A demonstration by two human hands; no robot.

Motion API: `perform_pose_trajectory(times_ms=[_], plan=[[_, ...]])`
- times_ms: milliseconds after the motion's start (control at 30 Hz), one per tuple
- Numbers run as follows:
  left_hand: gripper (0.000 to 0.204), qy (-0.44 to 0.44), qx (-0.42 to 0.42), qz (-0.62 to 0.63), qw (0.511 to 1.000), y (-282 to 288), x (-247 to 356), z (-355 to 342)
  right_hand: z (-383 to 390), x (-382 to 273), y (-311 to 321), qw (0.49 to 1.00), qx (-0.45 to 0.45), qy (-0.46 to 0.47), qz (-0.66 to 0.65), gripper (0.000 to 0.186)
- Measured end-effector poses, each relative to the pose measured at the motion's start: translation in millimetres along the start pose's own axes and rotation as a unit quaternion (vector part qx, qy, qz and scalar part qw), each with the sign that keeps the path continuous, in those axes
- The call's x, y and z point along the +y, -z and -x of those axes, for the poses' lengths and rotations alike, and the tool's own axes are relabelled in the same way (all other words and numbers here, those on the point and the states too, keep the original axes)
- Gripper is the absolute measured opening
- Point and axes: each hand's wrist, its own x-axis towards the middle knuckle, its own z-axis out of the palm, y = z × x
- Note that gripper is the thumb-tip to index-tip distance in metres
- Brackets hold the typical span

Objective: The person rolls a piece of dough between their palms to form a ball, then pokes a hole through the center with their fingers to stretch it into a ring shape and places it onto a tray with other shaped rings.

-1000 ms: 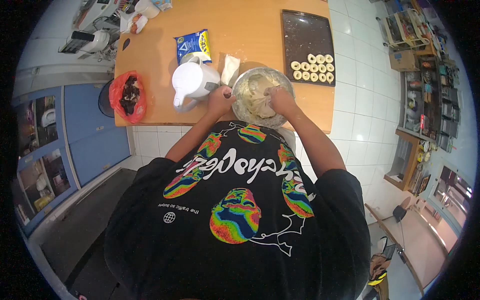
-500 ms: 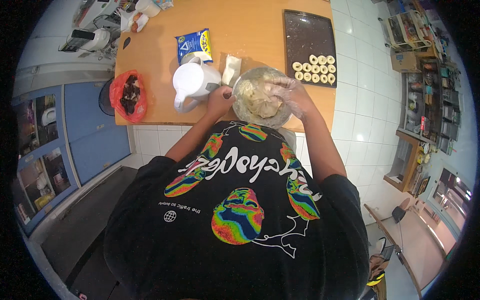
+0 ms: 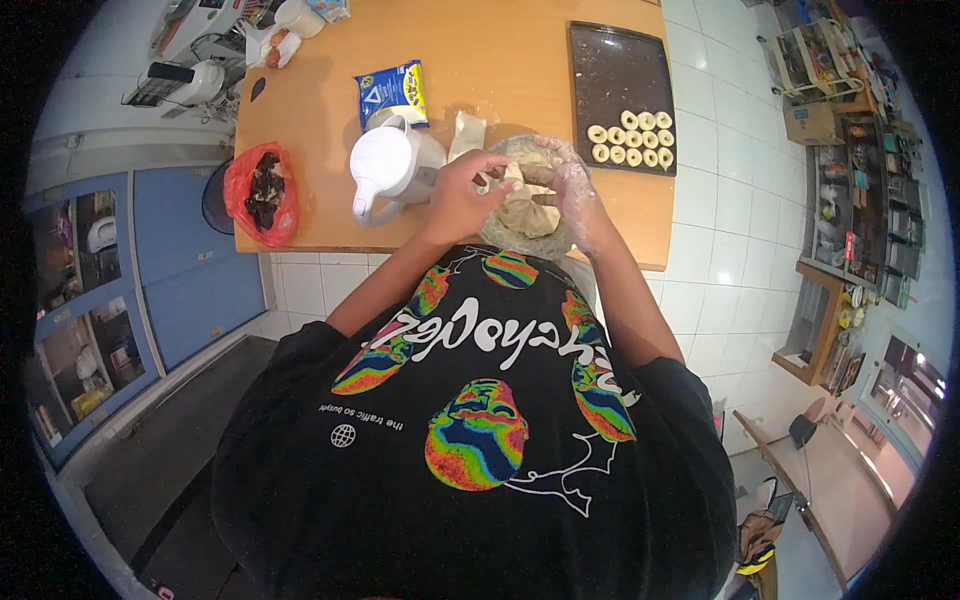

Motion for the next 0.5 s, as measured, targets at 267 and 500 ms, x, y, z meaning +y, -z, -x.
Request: perform_pose_trajectory(times_ms=[267,500], plan=[[0.027,0.056,-0.001,0.102,0.993,-16.5,-20.7,9.4,8.2,1.2,9.9,0.984,0.080,-0.067,-0.143,0.053],[0.025,0.285,0.003,0.454,0.844,-9.0,-30.4,7.1,15.1,20.4,-9.6,0.953,0.192,0.150,0.178,0.034]])
